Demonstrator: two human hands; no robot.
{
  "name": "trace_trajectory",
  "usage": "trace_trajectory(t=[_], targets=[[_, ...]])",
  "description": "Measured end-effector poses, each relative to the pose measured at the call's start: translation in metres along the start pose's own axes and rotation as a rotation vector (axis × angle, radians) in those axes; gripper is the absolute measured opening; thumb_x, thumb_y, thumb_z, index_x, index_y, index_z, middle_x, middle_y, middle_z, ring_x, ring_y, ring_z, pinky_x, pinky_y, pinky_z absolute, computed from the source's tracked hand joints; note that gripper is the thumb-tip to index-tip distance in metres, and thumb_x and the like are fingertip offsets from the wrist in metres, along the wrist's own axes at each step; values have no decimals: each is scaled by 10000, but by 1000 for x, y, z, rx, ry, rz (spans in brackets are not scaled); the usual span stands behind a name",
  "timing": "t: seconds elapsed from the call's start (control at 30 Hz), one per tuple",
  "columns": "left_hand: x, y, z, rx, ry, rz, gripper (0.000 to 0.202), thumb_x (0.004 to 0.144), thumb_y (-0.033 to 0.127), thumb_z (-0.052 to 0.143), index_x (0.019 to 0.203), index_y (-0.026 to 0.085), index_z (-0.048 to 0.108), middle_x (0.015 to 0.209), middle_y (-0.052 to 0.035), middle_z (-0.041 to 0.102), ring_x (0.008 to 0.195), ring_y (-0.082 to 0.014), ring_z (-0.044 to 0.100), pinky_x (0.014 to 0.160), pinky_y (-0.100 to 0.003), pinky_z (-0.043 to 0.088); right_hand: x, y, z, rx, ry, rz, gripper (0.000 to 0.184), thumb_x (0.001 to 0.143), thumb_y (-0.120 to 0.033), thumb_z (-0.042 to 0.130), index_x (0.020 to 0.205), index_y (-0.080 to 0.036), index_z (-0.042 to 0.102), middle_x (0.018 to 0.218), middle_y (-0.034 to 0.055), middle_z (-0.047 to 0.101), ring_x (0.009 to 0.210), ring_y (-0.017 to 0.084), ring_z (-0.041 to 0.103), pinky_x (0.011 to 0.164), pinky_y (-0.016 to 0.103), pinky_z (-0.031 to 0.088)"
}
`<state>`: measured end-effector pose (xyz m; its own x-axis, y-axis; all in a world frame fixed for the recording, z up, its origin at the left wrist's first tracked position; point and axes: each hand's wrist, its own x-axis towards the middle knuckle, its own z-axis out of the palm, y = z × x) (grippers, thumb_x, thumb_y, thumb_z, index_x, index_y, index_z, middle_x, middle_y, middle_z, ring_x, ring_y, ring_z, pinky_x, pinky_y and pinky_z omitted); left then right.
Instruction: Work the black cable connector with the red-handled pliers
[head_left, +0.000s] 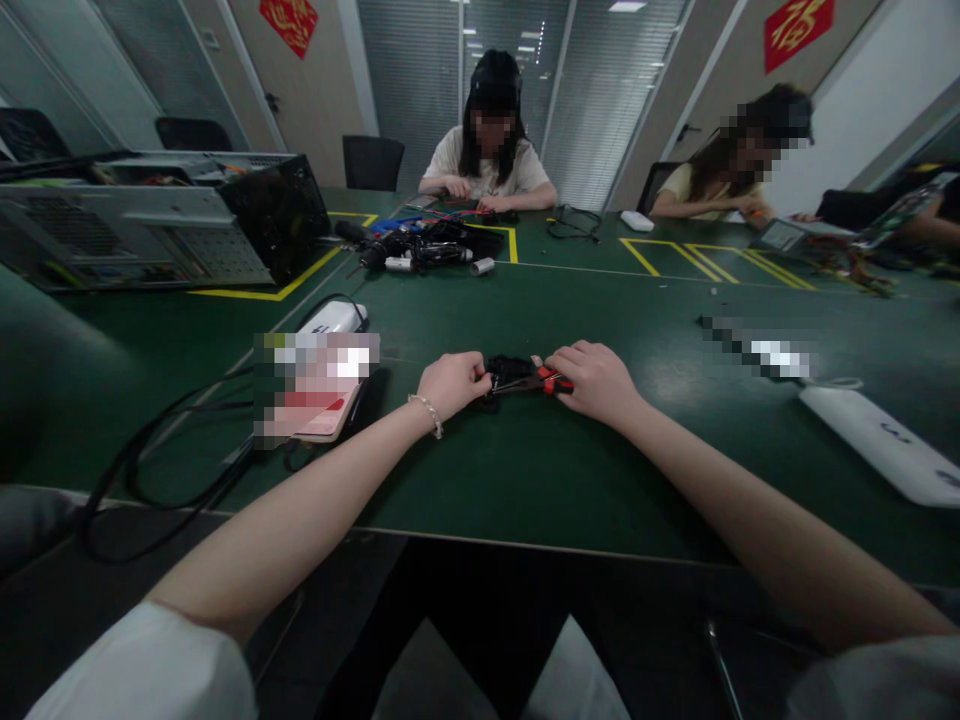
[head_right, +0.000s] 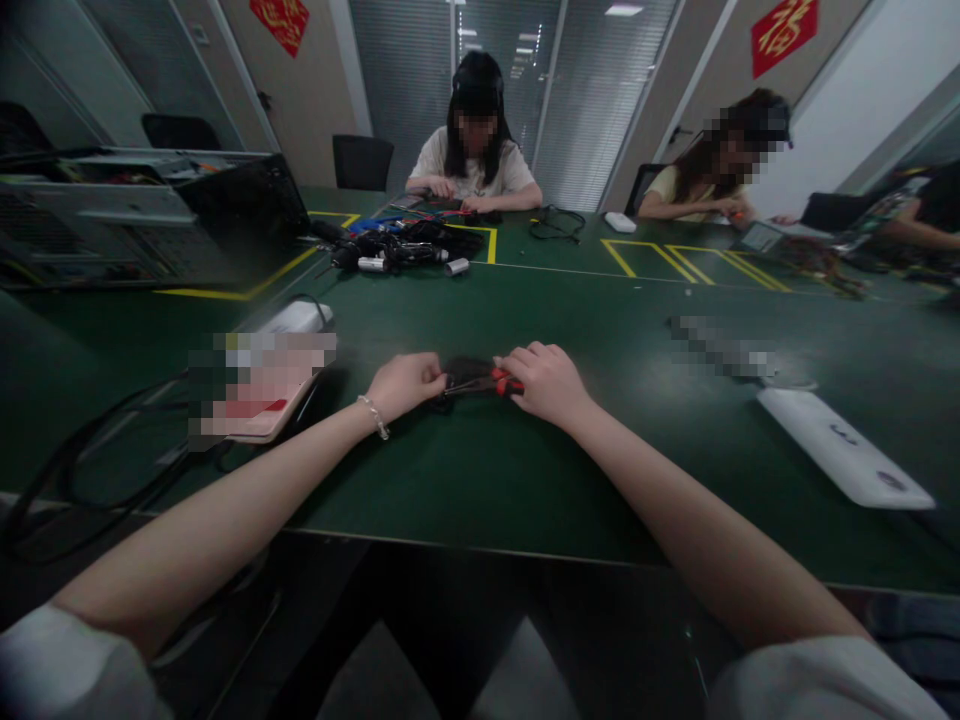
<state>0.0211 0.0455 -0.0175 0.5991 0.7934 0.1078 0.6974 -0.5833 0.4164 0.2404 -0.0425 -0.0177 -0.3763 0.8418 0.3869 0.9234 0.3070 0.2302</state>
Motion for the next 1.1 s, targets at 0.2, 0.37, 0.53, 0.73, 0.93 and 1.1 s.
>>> trace_trajectory(t=[0.2, 0.37, 0.53, 0.73, 0.93, 1.1], targets=[[0, 1, 0, -5, 1, 3, 176, 742, 368, 506, 693, 206, 554, 625, 28, 591, 564, -112, 514, 455, -220, 280, 0, 0, 0, 6, 12, 8, 301, 723, -252, 519, 995, -144, 592, 913, 80, 614, 796, 206, 467, 665, 314, 325], [1, 0, 0, -5, -1, 7, 173, 742, 361, 506, 691, 203, 555, 625, 26, 589, 556, -109, 507, 454, -219, 278, 1, 0, 0, 5, 13, 5, 294, 731, -246, 509, 992, -139, 591, 912, 79, 614, 792, 202, 472, 661, 310, 330], [0, 0, -1, -7, -14, 4, 179, 749, 362, 506, 701, 200, 562, 637, 18, 591, 565, -112, 511, 466, -223, 291, 0, -1, 1, -5, 12, 17, 256, 735, -249, 505, 949, -143, 596, 893, 80, 619, 786, 206, 477, 661, 316, 332], [-1, 3, -2, -6, -27, -7, 180, 759, 357, 509, 715, 193, 567, 646, 13, 600, 575, -112, 528, 471, -220, 302, 0, -3, 0, 7, 12, 24, 259, 716, -229, 514, 947, -147, 599, 883, 87, 625, 768, 205, 484, 648, 314, 331], [0, 1, -1, 2, -19, 6, 173, 755, 358, 509, 724, 200, 573, 658, 12, 608, 588, -120, 528, 474, -224, 301, 1, -2, -2, -31, 11, 10, 279, 721, -252, 514, 967, -152, 598, 884, 86, 625, 769, 209, 482, 651, 318, 313], [-1, 0, -1, -7, -7, 3, 172, 753, 357, 511, 710, 200, 564, 643, 19, 602, 580, -115, 527, 468, -223, 293, 1, -2, -2, -26, 3, 19, 250, 722, -256, 515, 933, -148, 597, 893, 80, 624, 785, 206, 483, 656, 313, 311]])
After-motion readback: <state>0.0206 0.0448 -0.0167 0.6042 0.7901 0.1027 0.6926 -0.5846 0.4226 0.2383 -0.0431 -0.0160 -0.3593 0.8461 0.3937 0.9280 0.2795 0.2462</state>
